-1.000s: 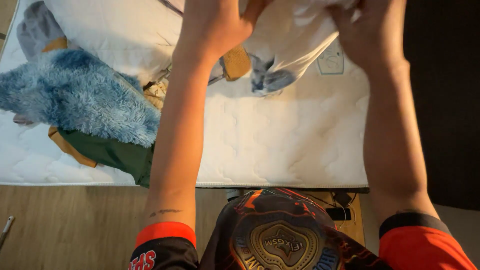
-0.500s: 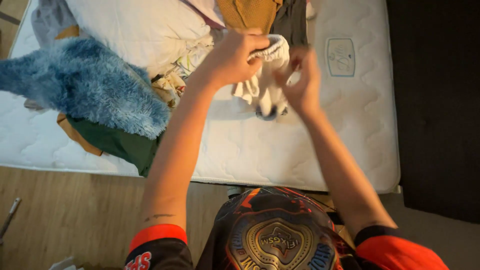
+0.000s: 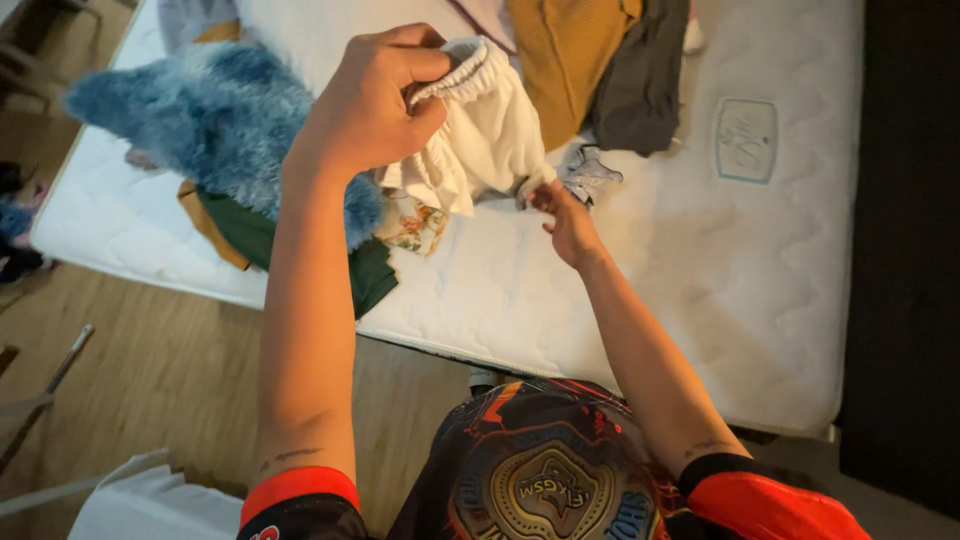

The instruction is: The person folds a yellow t-shirt, a pair of grey shorts, and a pair of white patterned pants on a mattress. They smooth out each item before folding it into a compact shape and placing it on a nearby surface.

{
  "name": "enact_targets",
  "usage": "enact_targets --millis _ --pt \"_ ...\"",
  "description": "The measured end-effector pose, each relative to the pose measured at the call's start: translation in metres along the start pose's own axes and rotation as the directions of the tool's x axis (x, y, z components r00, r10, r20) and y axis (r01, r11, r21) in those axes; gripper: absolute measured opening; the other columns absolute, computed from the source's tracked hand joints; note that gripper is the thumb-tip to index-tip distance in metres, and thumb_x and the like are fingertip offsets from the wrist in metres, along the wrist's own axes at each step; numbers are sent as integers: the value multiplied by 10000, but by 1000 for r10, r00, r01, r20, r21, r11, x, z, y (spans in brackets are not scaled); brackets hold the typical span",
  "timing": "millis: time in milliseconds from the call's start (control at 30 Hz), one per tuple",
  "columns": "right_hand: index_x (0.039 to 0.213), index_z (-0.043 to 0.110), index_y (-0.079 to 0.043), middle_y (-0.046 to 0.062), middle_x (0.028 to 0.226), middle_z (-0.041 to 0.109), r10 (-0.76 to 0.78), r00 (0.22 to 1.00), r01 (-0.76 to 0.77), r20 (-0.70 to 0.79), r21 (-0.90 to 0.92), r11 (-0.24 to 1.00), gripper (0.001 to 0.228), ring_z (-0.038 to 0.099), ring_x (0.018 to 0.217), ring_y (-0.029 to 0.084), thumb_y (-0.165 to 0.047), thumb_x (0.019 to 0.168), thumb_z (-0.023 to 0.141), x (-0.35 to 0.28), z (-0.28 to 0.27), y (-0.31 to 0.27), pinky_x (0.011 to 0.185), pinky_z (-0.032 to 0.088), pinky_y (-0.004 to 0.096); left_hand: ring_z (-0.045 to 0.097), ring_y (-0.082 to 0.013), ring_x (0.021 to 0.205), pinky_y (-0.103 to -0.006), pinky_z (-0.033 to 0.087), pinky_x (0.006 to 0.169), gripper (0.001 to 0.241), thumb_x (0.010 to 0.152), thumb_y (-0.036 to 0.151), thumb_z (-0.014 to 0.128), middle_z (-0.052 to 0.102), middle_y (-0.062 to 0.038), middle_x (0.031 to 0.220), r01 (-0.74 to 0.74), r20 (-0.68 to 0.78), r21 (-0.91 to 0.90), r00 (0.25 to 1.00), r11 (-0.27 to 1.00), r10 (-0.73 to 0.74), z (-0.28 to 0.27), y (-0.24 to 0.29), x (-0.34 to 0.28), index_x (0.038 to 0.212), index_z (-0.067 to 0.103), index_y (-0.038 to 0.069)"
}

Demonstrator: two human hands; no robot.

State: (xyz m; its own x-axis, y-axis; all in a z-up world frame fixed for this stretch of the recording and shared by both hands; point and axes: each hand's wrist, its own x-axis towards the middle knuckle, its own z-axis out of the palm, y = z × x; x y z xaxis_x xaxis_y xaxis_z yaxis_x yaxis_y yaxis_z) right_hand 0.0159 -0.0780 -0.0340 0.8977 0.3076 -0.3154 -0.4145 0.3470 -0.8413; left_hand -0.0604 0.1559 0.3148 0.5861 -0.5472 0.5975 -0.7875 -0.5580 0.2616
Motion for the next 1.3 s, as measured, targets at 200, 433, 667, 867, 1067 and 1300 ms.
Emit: enact_targets --millis 200,433,667,867,1067,1300 --pt "1211 661 -126 8 1098 631 -353 924 320 150 205 925 322 521 986 139 -329 962 658 10 8 -40 839 346 324 419 -212 617 -336 343 555 146 841 -99 687 663 -166 917 -25 -77 75 997 997 31 -28 -6 -10 979 723 -130" --pt "1260 633 -19 87 1184 701 -590 777 565 217 170 807 364 671 1030 156 -17 914 747 -68 -8 -179 983 530 251 380 -195 633 -313 327 598 98 997 -170 704 558 -137 783 44 -264 11 964 999 -40 -53 -9 -18 972 623 -121" --pt "1394 589 98 160 1200 632 -871 465 763 157 -570 305 510 592 995 205 117 922 781 -179 -84 -240 904 520 276 350 -177 724 -329 352 699 90 1015 -237 613 559 -142 892 -59 -383 -339 920 939 -81 -44 9 -1 1007 575 -155" --pt "1008 744 104 203 1008 695 -500 822 496 274 -777 389 235 502 640 175 96 778 787 -194 -104 -196 538 398 264 323 -212 679 -337 273 639 92 1034 -262 699 516 -150 798 -35 -283 -150 959 988 -9 -24 13 22 1021 654 -183" --pt "1020 753 47 65 1126 661 -332 908 418 256 -498 759 187 612 890 174 7 845 702 -154 -82 -89 776 494 267 337 -247 573 -368 278 583 62 933 -173 756 612 -168 780 -122 85 123 990 985 112 -38 32 36 921 700 -150" --pt "1294 662 83 177 1200 697 -54 930 78 363 -51 996 564 648 987 244 -290 880 743 -88 -38 -6 882 524 333 377 -280 582 -379 319 564 119 739 -148 711 700 -284 1186 -51 257 105 966 993 22 -54 33 3 773 602 -182"
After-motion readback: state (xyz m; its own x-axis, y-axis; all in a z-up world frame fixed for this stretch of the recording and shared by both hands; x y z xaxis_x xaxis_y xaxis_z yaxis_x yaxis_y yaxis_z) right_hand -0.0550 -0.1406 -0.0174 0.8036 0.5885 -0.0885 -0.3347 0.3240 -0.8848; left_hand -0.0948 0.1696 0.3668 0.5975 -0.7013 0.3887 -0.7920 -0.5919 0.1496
